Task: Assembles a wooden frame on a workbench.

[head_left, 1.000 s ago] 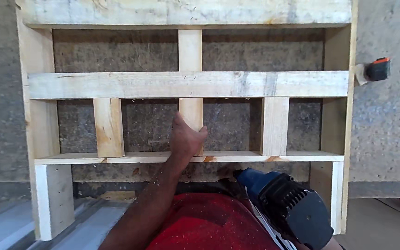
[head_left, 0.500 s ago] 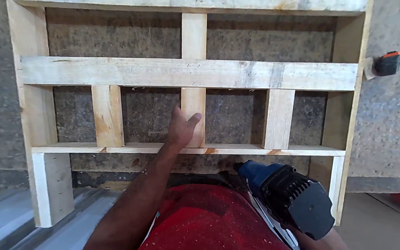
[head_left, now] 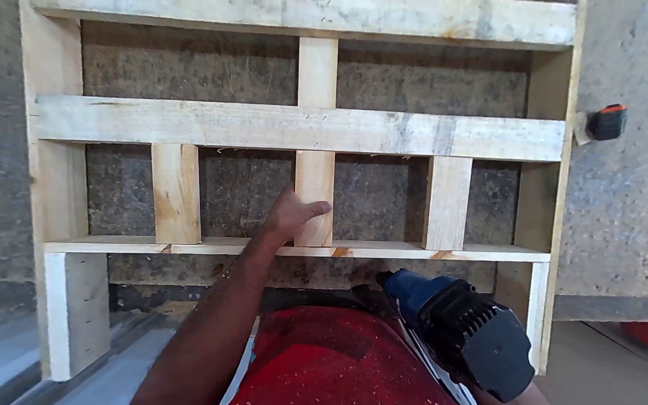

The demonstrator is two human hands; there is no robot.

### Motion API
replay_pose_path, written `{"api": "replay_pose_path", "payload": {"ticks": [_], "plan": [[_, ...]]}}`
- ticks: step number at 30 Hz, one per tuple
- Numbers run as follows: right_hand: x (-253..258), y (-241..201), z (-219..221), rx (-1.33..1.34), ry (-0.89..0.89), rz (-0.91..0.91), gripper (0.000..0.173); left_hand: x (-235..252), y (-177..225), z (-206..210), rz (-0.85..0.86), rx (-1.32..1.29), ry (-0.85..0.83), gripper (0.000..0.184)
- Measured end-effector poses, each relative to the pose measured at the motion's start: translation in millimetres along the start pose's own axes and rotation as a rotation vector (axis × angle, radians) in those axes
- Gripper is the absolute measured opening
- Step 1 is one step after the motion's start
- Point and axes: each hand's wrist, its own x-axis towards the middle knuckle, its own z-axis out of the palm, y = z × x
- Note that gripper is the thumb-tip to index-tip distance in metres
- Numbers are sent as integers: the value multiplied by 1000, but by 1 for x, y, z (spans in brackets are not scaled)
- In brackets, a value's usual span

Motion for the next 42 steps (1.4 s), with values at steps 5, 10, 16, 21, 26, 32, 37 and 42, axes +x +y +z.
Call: {"api": "replay_pose_path", "payload": {"ticks": [5,10,16,21,26,32,37,42], "plan": [[2,8,7,25,57,-25,53,1,2,-2,-24,16,-5,76],[-1,0,11,101,137,-32,50,1,-1,-2,-35,42,2,77],[-24,-64,-49,84,137,-77,49,6,-3,-5,-42,106,4,80],[18,-153,-92,169,204,-204,27,17,-15,-6,-44,181,7,97],[91,-217,-97,409,156,-251,15,-1,2,-13,18,212,-24,84],[110,-237,-98,322,166,-181,4,5,-1,-14,-47,220,-33,85],[101,-237,-97,319,129,-180,10,5,-4,-13,12,199,-40,83],[75,-219,-64,356,77,-108,12,-21,-3,-56,50,361,-233,67]]}}
